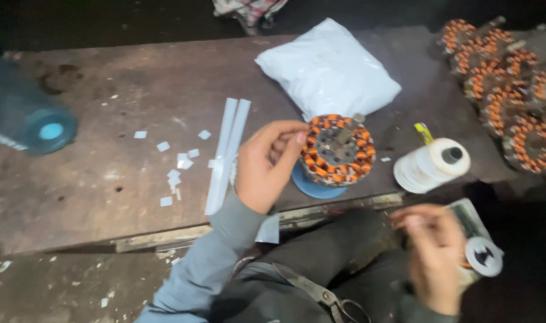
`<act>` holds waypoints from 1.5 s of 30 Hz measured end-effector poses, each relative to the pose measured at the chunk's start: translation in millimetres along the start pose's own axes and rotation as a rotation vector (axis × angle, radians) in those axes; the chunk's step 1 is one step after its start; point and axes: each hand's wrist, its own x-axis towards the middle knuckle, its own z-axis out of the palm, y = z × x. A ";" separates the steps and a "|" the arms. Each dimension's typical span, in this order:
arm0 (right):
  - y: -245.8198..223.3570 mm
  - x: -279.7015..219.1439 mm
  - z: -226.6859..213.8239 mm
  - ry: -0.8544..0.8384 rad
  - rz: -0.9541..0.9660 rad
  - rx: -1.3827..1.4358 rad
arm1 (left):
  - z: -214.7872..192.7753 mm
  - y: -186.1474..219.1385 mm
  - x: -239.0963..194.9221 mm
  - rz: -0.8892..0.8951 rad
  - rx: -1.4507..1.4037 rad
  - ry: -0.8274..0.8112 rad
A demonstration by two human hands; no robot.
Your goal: The person inserts small white insulation strips into the slots of a fan motor stator, then ties threads around the copper windings to secure them, using a pair of scissors to cut the thread.
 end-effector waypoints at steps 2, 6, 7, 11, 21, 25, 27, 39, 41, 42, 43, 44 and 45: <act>71.9 -22.9 -8.6 0.090 0.134 -0.069 | 1.2 4.0 12.9 0.201 0.185 -0.097; 194.5 -94.2 -23.0 0.074 0.292 -0.130 | 19.2 0.7 33.5 0.395 0.226 -0.236; 216.6 -111.9 -17.8 0.124 0.333 -0.161 | 24.2 -2.2 36.3 0.368 0.212 -0.261; 235.3 -145.0 1.1 0.175 0.525 -0.670 | 41.2 -15.2 46.3 0.279 0.208 -0.276; 268.3 -141.7 -15.9 0.160 0.395 -0.557 | 26.1 19.5 47.7 0.431 0.094 -0.091; 269.7 -128.6 -10.5 0.175 0.404 -0.629 | -11.6 38.5 64.5 0.433 -0.020 0.030; 269.4 -125.3 -6.7 0.192 0.395 -0.678 | -40.3 36.5 81.5 0.375 -0.090 0.047; 240.0 -128.6 14.9 0.289 0.224 -0.786 | -233.2 -120.1 177.5 0.456 0.840 0.431; 232.3 -126.1 13.0 0.226 0.226 -0.879 | -252.7 -138.9 182.5 0.361 0.803 0.481; 229.3 -122.8 10.5 0.183 0.293 -0.859 | -258.9 -148.9 183.6 0.378 0.772 0.497; 227.1 -119.2 8.8 0.139 0.361 -0.834 | -265.4 -156.7 185.2 0.395 0.742 0.510; 225.3 -118.0 9.3 0.096 0.429 -0.807 | -272.0 -163.8 184.3 0.378 0.745 0.498; 224.4 -118.5 11.6 0.109 0.425 -0.857 | -277.2 -171.3 180.9 0.363 0.748 0.486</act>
